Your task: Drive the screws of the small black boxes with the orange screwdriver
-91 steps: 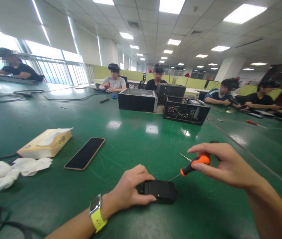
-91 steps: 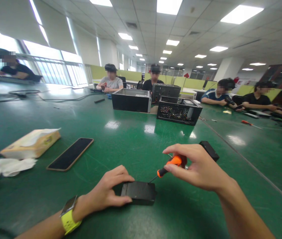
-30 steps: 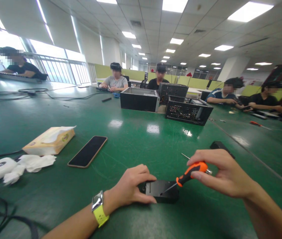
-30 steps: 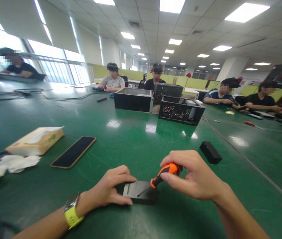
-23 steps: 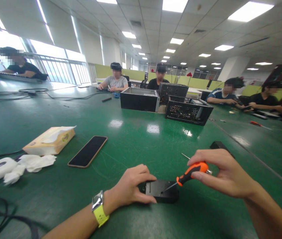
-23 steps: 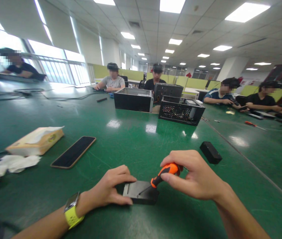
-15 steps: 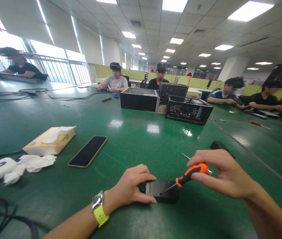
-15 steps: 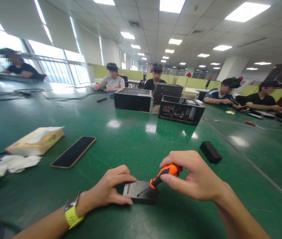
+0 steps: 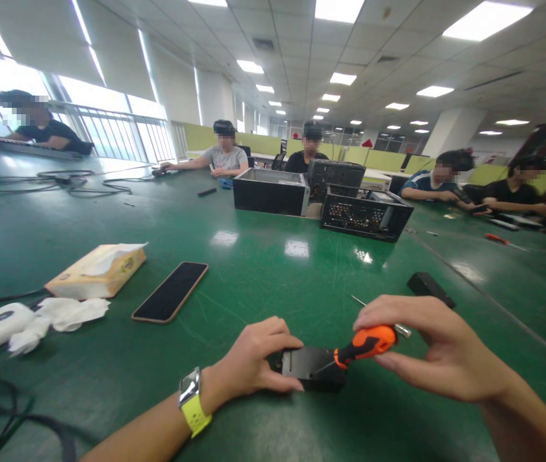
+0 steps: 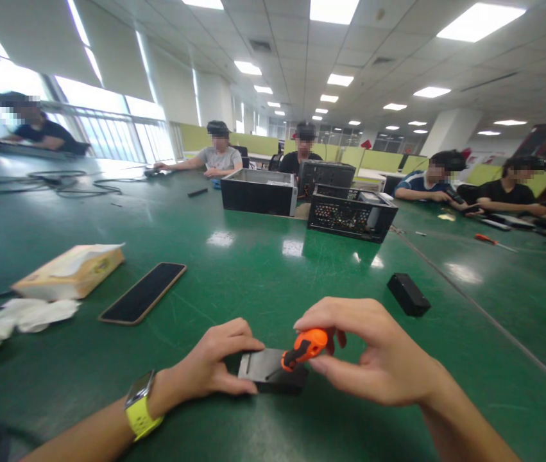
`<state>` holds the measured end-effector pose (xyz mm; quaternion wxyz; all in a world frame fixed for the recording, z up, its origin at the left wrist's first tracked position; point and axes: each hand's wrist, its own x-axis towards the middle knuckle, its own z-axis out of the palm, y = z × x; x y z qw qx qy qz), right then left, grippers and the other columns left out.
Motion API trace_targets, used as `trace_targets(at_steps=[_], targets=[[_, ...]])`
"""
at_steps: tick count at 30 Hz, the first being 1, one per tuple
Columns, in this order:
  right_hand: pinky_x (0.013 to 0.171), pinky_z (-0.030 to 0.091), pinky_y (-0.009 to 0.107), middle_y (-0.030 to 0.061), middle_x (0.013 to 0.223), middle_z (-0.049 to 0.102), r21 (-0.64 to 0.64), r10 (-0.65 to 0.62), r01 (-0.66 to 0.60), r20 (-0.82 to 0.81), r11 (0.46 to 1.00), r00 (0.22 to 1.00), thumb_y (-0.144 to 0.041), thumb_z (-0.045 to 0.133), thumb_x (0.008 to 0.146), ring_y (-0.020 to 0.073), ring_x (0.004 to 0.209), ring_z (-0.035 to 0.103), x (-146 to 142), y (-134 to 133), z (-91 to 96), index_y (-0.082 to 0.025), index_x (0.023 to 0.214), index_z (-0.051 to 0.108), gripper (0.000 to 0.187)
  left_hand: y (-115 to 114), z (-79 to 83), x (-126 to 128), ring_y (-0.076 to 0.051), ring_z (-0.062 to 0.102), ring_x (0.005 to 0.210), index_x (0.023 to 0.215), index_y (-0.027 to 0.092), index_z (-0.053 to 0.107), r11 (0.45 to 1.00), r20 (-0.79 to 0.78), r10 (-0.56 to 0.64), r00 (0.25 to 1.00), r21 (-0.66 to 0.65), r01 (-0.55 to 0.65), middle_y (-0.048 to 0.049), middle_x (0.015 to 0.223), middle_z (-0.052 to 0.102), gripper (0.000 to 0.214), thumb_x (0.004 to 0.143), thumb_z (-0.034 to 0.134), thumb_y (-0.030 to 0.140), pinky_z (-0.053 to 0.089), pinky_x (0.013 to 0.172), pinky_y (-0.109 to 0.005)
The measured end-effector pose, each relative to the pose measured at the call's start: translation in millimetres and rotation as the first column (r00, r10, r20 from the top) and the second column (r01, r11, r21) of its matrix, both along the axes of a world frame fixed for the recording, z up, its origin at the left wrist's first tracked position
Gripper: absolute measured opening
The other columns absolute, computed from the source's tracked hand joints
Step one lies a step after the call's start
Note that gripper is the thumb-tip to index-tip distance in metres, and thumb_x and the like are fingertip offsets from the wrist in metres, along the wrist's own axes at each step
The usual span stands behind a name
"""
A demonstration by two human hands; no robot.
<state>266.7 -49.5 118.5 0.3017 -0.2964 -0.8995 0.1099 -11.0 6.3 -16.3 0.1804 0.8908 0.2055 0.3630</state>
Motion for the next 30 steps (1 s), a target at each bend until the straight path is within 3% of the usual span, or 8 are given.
trace_targets(at_steps=[2,7,11,15,17,21,25,30], targets=[[0.063,0.049,0.028,0.0026,0.081,0.069,0.03,-0.02,0.021,-0.045,0.999,0.999,-0.029,0.07,0.083,0.0163,0.07,0.064,-3.9,1.1,-4.4,-0.022,0.096,0.062,0.017,0.0,0.0,-0.1,-0.019,0.057,0.074,0.104,0.016,0.07,1.0,0.004,-0.002,1.0,0.004,0.002,-0.0064,0.083,0.062,0.052,0.076,0.074,0.06,0.043,0.062,-0.026],[0.046,0.034,0.025,-0.0038,0.054,0.05,0.146,-0.088,0.104,-0.112,0.984,0.99,-0.046,0.076,0.076,0.0107,0.049,0.046,-8.9,4.3,-12.2,-0.021,0.064,0.05,0.038,0.5,-0.1,0.0,-0.019,0.056,0.074,0.104,0.015,0.07,1.0,0.003,-0.009,1.0,0.005,0.009,-0.0071,0.083,0.062,0.054,0.077,0.073,0.061,0.043,0.062,-0.027],[0.062,0.048,0.027,0.0025,0.078,0.067,0.039,-0.005,0.007,-0.058,0.999,0.998,-0.03,0.071,0.082,0.0149,0.068,0.062,-5.2,2.3,-2.6,-0.02,0.093,0.064,0.016,0.7,0.2,0.4,-0.019,0.055,0.073,0.105,0.015,0.07,1.0,0.009,-0.013,1.0,0.01,0.013,-0.0068,0.082,0.061,0.056,0.078,0.069,0.064,0.042,0.061,-0.026],[0.081,0.05,0.029,0.0054,0.102,0.071,-0.047,0.051,-0.05,0.023,0.998,0.998,-0.021,0.063,0.087,0.0177,0.092,0.065,0.2,1.5,4.9,-0.022,0.113,0.063,0.026,0.6,-0.6,0.4,-0.019,0.055,0.072,0.105,0.015,0.07,1.0,0.016,-0.01,1.0,0.015,0.009,-0.007,0.082,0.061,0.058,0.08,0.064,0.067,0.042,0.061,-0.026],[0.068,0.048,0.026,0.0031,0.084,0.069,-0.007,-0.009,0.009,0.029,1.0,1.0,-0.027,0.067,0.085,0.0149,0.075,0.063,0.5,2.6,2.9,-0.019,0.095,0.064,0.013,0.7,-1.0,0.4,-0.019,0.055,0.072,0.105,0.015,0.071,1.0,0.015,-0.006,1.0,0.012,0.005,-0.0071,0.081,0.061,0.06,0.081,0.062,0.069,0.042,0.061,-0.026],[0.046,0.028,0.025,-0.0046,0.053,0.047,0.166,-0.096,0.09,0.032,0.982,0.995,-0.041,0.072,0.081,0.0092,0.048,0.04,-2.7,3.4,-2.4,-0.019,0.061,0.049,0.037,1.2,-1.2,1.0,-0.019,0.056,0.072,0.103,0.015,0.071,1.0,0.004,0.0,1.0,0.005,0.0,-0.0076,0.081,0.062,0.062,0.081,0.059,0.071,0.041,0.061,-0.027],[0.059,0.042,0.025,0.0016,0.076,0.064,0.054,-0.049,0.045,0.075,0.998,0.996,-0.027,0.065,0.086,0.013,0.066,0.056,-0.8,-0.5,2.4,-0.018,0.09,0.063,0.01,2.3,-1.9,1.3,-0.02,0.056,0.071,0.102,0.015,0.072,1.0,-0.006,0.002,1.0,0.01,-0.002,-0.0076,0.078,0.061,0.062,0.081,0.059,0.072,0.039,0.06,-0.027],[0.074,0.047,0.027,0.0036,0.094,0.069,-0.042,-0.009,0.013,0.085,0.999,0.996,-0.023,0.065,0.087,0.0157,0.084,0.063,8.2,-2.2,5.3,-0.022,0.107,0.063,0.02,2.9,-4.0,0.8,-0.02,0.056,0.072,0.104,0.014,0.071,1.0,-0.002,-0.003,1.0,0.022,0.003,-0.0084,0.08,0.062,0.063,0.081,0.059,0.072,0.04,0.061,-0.027]])
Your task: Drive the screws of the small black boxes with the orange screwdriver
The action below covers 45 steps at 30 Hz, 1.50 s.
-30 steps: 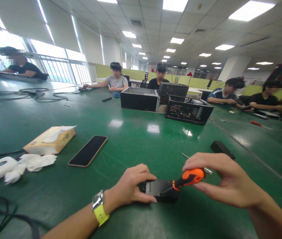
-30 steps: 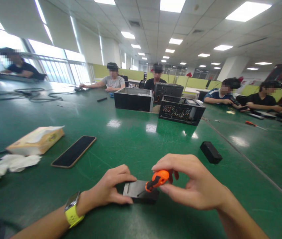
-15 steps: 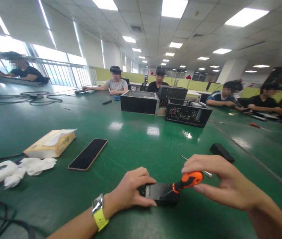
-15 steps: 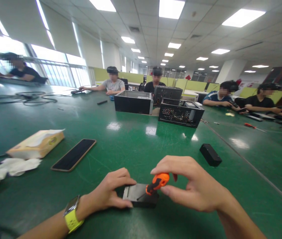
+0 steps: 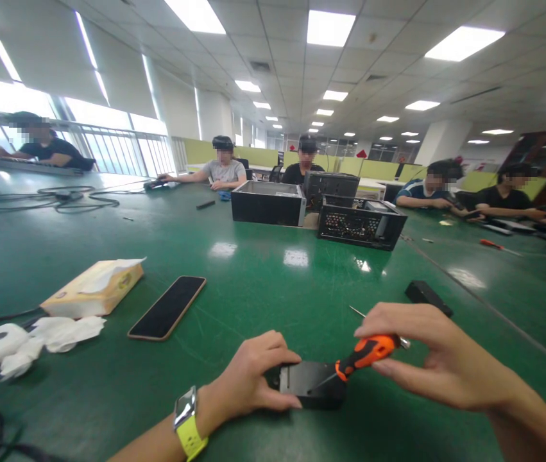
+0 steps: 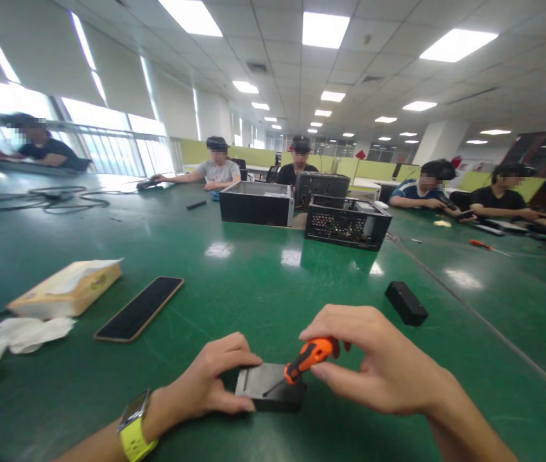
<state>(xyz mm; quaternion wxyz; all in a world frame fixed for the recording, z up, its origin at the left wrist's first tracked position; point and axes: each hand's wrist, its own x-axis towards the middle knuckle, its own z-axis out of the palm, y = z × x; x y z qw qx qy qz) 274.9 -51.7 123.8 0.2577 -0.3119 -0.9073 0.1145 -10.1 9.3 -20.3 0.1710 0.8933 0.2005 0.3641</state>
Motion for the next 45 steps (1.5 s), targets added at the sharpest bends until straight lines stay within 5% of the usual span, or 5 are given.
trace_targets(at_steps=[9,24,32,40,45], targets=[[0.06,0.043,0.026,0.0008,0.076,0.064,0.018,-0.226,0.226,-0.015,0.974,0.974,-0.033,0.063,0.089,0.0131,0.066,0.057,18.9,14.1,4.6,-0.02,0.089,0.066,0.013,-0.5,1.2,-0.2,-0.019,0.057,0.071,0.103,0.015,0.071,1.0,0.02,-0.004,1.0,0.015,0.004,-0.0078,0.08,0.063,0.059,0.082,0.061,0.069,0.041,0.06,-0.027],[0.061,0.043,0.025,0.001,0.075,0.064,-0.023,-0.221,0.222,0.024,0.975,0.975,-0.037,0.062,0.09,0.0127,0.066,0.057,21.1,19.7,-0.5,-0.019,0.086,0.066,0.018,-0.2,1.0,0.2,-0.019,0.057,0.071,0.102,0.015,0.071,1.0,0.007,0.002,1.0,0.03,-0.002,-0.0076,0.079,0.064,0.057,0.082,0.061,0.068,0.042,0.06,-0.028],[0.046,0.025,0.024,-0.0057,0.051,0.037,0.204,-0.253,0.242,0.032,0.949,0.967,-0.046,0.063,0.088,0.0078,0.047,0.035,17.8,20.1,-7.4,-0.019,0.054,0.041,0.048,-1.6,3.6,0.4,-0.019,0.056,0.071,0.101,0.014,0.071,1.0,0.008,0.002,1.0,0.02,-0.002,-0.0077,0.079,0.063,0.057,0.083,0.06,0.068,0.042,0.06,-0.027],[0.064,0.048,0.025,0.0024,0.085,0.068,0.047,-0.237,0.236,0.026,0.971,0.971,-0.03,0.059,0.09,0.0142,0.07,0.061,10.6,16.4,0.6,-0.022,0.104,0.065,0.017,-2.5,5.2,0.1,-0.019,0.056,0.072,0.102,0.015,0.071,1.0,-0.001,0.001,1.0,0.013,-0.001,-0.0072,0.08,0.063,0.057,0.083,0.06,0.068,0.042,0.061,-0.027],[0.065,0.051,0.027,0.0032,0.085,0.071,0.036,-0.263,0.262,0.016,0.964,0.965,-0.032,0.06,0.089,0.0166,0.073,0.065,11.5,17.0,2.5,-0.021,0.101,0.067,0.018,-1.1,3.1,0.2,-0.019,0.056,0.071,0.103,0.015,0.071,0.999,0.009,0.001,1.0,0.04,-0.002,-0.0069,0.079,0.062,0.058,0.083,0.06,0.068,0.041,0.06,-0.027]])
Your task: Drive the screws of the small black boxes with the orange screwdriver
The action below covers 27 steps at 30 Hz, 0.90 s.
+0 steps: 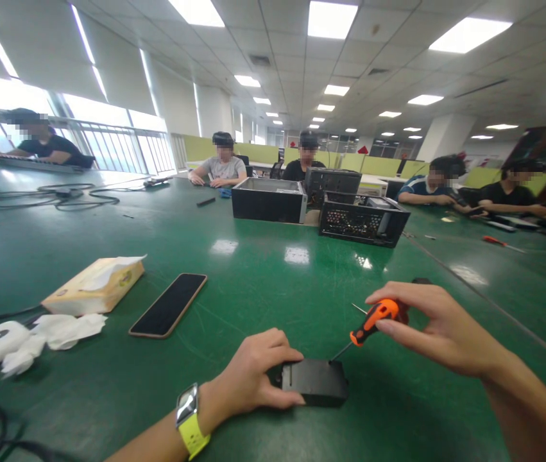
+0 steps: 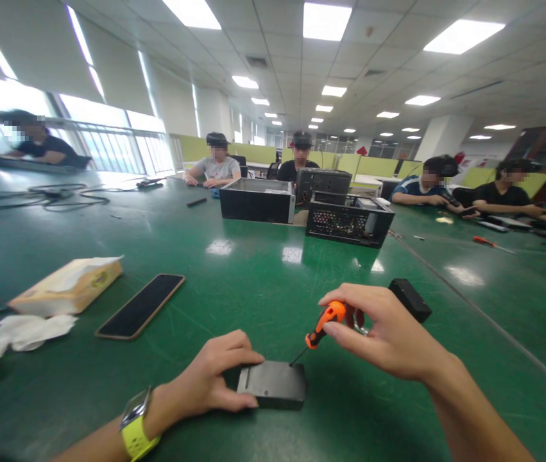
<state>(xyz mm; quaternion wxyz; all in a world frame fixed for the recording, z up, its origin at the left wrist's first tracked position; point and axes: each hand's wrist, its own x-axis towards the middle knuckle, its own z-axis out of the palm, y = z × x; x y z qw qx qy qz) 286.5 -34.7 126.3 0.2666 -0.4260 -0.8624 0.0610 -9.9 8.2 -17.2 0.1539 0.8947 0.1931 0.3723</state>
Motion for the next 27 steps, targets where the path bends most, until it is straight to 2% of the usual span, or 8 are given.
trace_targets(at_steps=[6,13,15,18,20,22,25,27], targets=[[0.062,0.047,0.026,0.0017,0.078,0.069,-0.082,0.02,-0.017,0.037,0.997,0.999,-0.035,0.06,0.09,0.0152,0.068,0.063,3.4,0.7,1.2,-0.021,0.091,0.068,0.016,0.2,0.6,-0.3,-0.018,0.055,0.07,0.102,0.015,0.071,1.0,-0.022,0.005,1.0,0.021,-0.005,-0.0066,0.078,0.062,0.056,0.083,0.061,0.067,0.04,0.059,-0.027],[0.073,0.049,0.028,0.0053,0.095,0.071,0.017,0.057,-0.057,0.023,0.998,0.998,-0.028,0.061,0.088,0.0178,0.083,0.065,2.7,-0.8,-1.3,-0.022,0.107,0.066,0.02,-0.9,4.6,-1.1,-0.019,0.057,0.073,0.103,0.015,0.071,1.0,-0.044,-0.001,0.999,-0.016,0.0,-0.0077,0.081,0.064,0.053,0.083,0.063,0.063,0.044,0.061,-0.027],[0.065,0.047,0.026,0.0039,0.083,0.069,0.038,0.041,-0.042,0.014,0.998,0.999,-0.031,0.063,0.088,0.0158,0.072,0.062,0.9,-0.7,-2.7,-0.02,0.093,0.067,0.013,-1.0,5.0,-1.3,-0.019,0.057,0.073,0.103,0.015,0.071,1.0,-0.043,0.002,0.999,-0.022,-0.003,-0.0075,0.082,0.064,0.053,0.082,0.065,0.063,0.044,0.061,-0.027],[0.047,0.032,0.025,-0.0022,0.055,0.05,0.155,-0.019,0.013,0.041,0.988,0.999,-0.044,0.064,0.087,0.0106,0.049,0.043,-1.5,0.3,-6.0,-0.019,0.06,0.053,0.038,-1.0,5.0,-1.2,-0.019,0.057,0.074,0.104,0.015,0.07,1.0,-0.039,-0.007,0.999,-0.025,0.006,-0.0074,0.082,0.064,0.052,0.083,0.064,0.063,0.044,0.061,-0.027],[0.045,0.024,0.026,-0.0045,0.049,0.039,0.217,-0.034,0.02,0.06,0.976,0.998,-0.048,0.063,0.087,0.0094,0.045,0.033,-2.0,0.6,-6.9,-0.02,0.053,0.044,0.048,-1.0,4.8,-1.0,-0.019,0.057,0.074,0.103,0.015,0.07,1.0,-0.038,-0.01,0.999,-0.02,0.009,-0.0074,0.082,0.064,0.052,0.083,0.064,0.063,0.044,0.061,-0.027],[0.046,0.028,0.025,-0.0039,0.052,0.044,0.169,-0.016,0.005,0.063,0.986,0.998,-0.045,0.064,0.087,0.0097,0.048,0.038,-1.5,-0.2,-5.4,-0.02,0.057,0.049,0.042,-1.2,4.5,-0.9,-0.019,0.057,0.074,0.104,0.015,0.07,1.0,-0.042,-0.007,0.999,-0.016,0.006,-0.0073,0.082,0.064,0.051,0.083,0.064,0.062,0.044,0.061,-0.027],[0.057,0.042,0.024,0.0002,0.073,0.062,0.015,0.035,-0.036,0.055,0.999,0.998,-0.035,0.063,0.088,0.0125,0.062,0.054,1.1,-2.5,-0.4,-0.02,0.085,0.064,0.015,-1.3,4.2,-0.8,-0.019,0.057,0.073,0.104,0.016,0.07,1.0,-0.045,-0.003,0.999,-0.024,0.002,-0.007,0.081,0.063,0.051,0.083,0.065,0.062,0.043,0.062,-0.026],[0.063,0.045,0.026,0.0024,0.085,0.066,-0.037,0.066,-0.064,0.052,0.997,0.996,-0.03,0.062,0.089,0.0143,0.07,0.059,3.0,-3.2,1.1,-0.021,0.1,0.065,0.015,-1.4,4.0,-0.9,-0.019,0.057,0.073,0.103,0.016,0.071,1.0,-0.043,-0.003,0.999,-0.028,0.002,-0.0069,0.081,0.063,0.051,0.083,0.065,0.062,0.043,0.061,-0.026]])
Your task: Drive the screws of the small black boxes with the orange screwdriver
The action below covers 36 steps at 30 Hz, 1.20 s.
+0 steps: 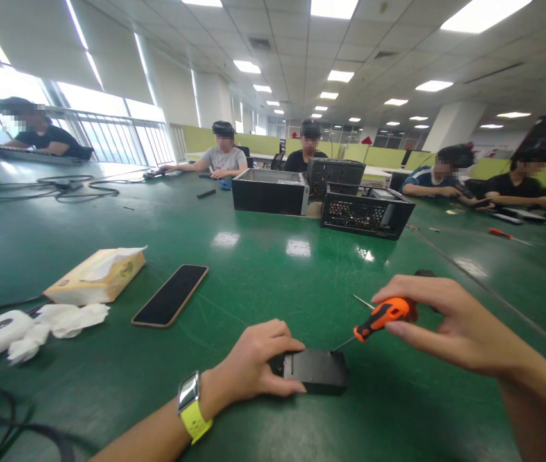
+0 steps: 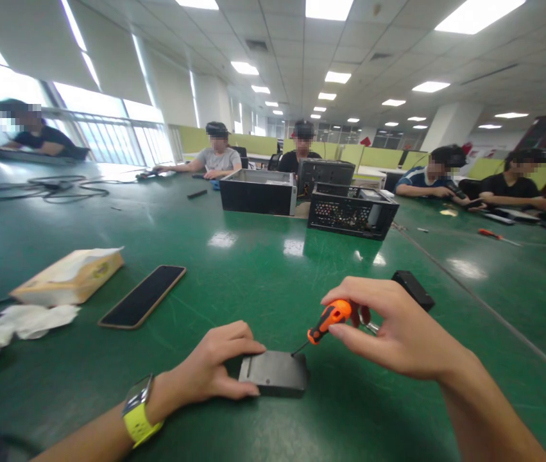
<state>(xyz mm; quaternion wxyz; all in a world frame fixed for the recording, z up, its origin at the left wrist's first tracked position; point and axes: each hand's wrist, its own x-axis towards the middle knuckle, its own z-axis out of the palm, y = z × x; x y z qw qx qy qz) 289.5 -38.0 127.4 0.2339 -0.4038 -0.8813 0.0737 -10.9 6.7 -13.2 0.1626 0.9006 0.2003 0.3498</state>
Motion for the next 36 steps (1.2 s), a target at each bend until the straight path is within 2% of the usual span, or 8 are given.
trace_targets(at_steps=[3,7,11,14,20,26,32,36], targets=[[0.056,0.04,0.025,0.0007,0.071,0.061,0.051,-0.019,0.019,0.003,0.999,1.0,-0.034,0.062,0.088,0.013,0.061,0.053,0.9,1.5,-3.4,-0.019,0.081,0.063,0.016,0.0,-0.1,0.0,-0.019,0.058,0.073,0.104,0.016,0.071,1.0,0.003,-0.001,1.0,-0.004,0.001,-0.0071,0.082,0.064,0.051,0.082,0.066,0.062,0.043,0.061,-0.026],[0.047,0.024,0.026,-0.0052,0.049,0.036,0.203,-0.073,0.068,0.015,0.977,0.997,-0.044,0.064,0.087,0.0093,0.046,0.033,-1.2,3.6,-7.7,-0.02,0.053,0.043,0.047,-0.1,0.3,0.1,-0.018,0.057,0.072,0.103,0.015,0.07,1.0,-0.007,0.0,1.0,-0.006,0.0,-0.0061,0.081,0.062,0.05,0.082,0.066,0.061,0.043,0.061,-0.026],[0.055,0.039,0.025,0.0002,0.07,0.06,0.017,-0.016,0.016,0.019,1.0,1.0,-0.036,0.063,0.089,0.0123,0.06,0.052,-0.9,-0.3,0.2,-0.02,0.082,0.063,0.018,0.1,-0.2,-0.1,-0.018,0.056,0.072,0.104,0.016,0.07,1.0,-0.014,0.008,1.0,-0.007,-0.008,-0.0056,0.081,0.062,0.05,0.081,0.068,0.06,0.043,0.061,-0.025],[0.065,0.045,0.027,0.0039,0.086,0.067,-0.054,0.015,-0.015,0.012,0.998,1.0,-0.031,0.059,0.092,0.0149,0.072,0.059,0.9,-1.9,3.5,-0.021,0.103,0.065,0.016,0.3,-1.0,-0.4,-0.018,0.057,0.072,0.104,0.016,0.07,1.0,-0.011,0.008,1.0,-0.011,-0.008,-0.0058,0.081,0.062,0.049,0.081,0.068,0.06,0.044,0.061,-0.025],[0.047,0.024,0.026,-0.0055,0.051,0.036,0.19,-0.076,0.073,0.007,0.979,0.997,-0.041,0.065,0.086,0.0091,0.047,0.033,-1.3,3.6,-8.2,-0.02,0.055,0.042,0.045,0.9,-1.7,-0.9,-0.018,0.057,0.073,0.105,0.016,0.07,1.0,-0.002,0.002,1.0,-0.014,-0.002,-0.0063,0.082,0.062,0.051,0.081,0.067,0.06,0.044,0.061,-0.026],[0.06,0.039,0.026,0.0003,0.075,0.059,-0.005,-0.008,0.008,-0.001,1.0,1.0,-0.029,0.06,0.086,0.0134,0.065,0.052,-1.6,2.0,-2.8,-0.019,0.083,0.059,0.011,1.3,-1.6,-0.9,-0.018,0.057,0.073,0.105,0.015,0.069,1.0,0.001,-0.007,1.0,-0.006,0.007,-0.0065,0.082,0.061,0.05,0.082,0.068,0.06,0.044,0.061,-0.026],[0.049,0.026,0.026,-0.0054,0.053,0.037,0.096,-0.074,0.072,0.021,0.993,0.997,-0.041,0.063,0.087,0.0094,0.049,0.035,2.4,4.4,-6.0,-0.02,0.056,0.043,0.043,0.9,-0.8,-0.5,-0.019,0.057,0.073,0.105,0.016,0.069,1.0,0.002,-0.011,1.0,-0.01,0.011,-0.0064,0.082,0.061,0.051,0.082,0.067,0.061,0.043,0.061,-0.026],[0.059,0.038,0.026,0.0,0.073,0.059,0.002,-0.001,0.001,0.018,1.0,1.0,-0.033,0.061,0.088,0.0128,0.064,0.051,0.0,1.5,-2.6,-0.02,0.083,0.061,0.015,0.8,-0.3,-0.5,-0.018,0.057,0.073,0.104,0.015,0.07,1.0,-0.003,-0.006,1.0,-0.02,0.006,-0.0065,0.081,0.062,0.053,0.082,0.065,0.063,0.042,0.061,-0.026]])
